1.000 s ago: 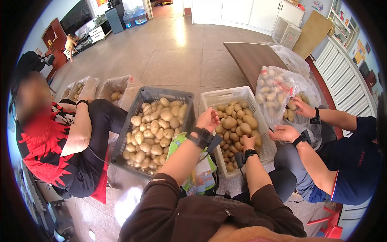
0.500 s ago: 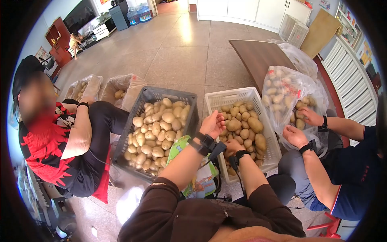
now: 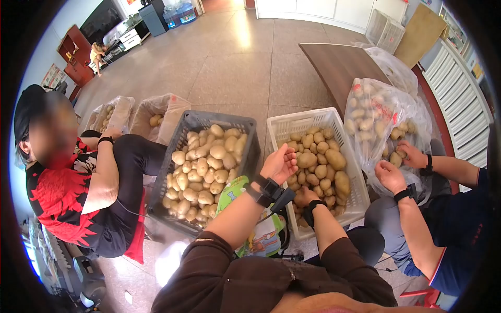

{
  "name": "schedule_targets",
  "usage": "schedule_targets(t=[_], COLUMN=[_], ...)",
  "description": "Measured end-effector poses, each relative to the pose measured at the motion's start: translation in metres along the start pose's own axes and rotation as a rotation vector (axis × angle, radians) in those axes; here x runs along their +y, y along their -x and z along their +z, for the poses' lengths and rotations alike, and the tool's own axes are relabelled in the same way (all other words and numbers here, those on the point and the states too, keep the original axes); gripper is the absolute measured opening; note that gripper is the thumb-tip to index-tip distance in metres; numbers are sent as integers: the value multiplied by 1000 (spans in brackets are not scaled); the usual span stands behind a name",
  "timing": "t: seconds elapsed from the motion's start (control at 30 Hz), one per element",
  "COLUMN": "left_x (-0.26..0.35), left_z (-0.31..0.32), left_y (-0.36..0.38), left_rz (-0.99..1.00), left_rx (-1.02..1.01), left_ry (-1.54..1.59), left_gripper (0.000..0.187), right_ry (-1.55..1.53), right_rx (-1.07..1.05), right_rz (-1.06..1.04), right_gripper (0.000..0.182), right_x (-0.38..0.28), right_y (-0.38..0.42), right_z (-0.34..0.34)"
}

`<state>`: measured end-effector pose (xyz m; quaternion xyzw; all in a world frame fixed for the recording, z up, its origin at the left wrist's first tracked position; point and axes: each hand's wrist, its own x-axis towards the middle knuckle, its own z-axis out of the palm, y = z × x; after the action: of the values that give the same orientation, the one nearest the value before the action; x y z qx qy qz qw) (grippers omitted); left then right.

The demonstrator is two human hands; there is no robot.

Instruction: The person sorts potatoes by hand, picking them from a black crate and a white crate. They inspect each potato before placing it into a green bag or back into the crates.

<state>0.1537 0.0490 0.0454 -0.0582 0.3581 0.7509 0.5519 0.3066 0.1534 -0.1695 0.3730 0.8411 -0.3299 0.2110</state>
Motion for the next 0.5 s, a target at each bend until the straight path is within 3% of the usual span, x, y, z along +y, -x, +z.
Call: schedule_targets(t=[0.13,0.27,0.43,0.5], left_x=[-1,-2,-4,-4], left_z=[0,-2,-5,-7], left_y=[1,0,-2,-2], left_rz=[-5,-2,3,-1], left_rx=[12,31,37,40], left_ry=[-6,-15,1,14], left_gripper=[26,26,25,25], right_ry=[154,126,12,-225], right_rx=[-27,-72,73,41], right_rz=[59,108,72,109], right_gripper=[84,89,61,60], right_x=[-9,-5,16,19], right_y=[-3,-12,-19,-25], right_z=[9,8,24,24])
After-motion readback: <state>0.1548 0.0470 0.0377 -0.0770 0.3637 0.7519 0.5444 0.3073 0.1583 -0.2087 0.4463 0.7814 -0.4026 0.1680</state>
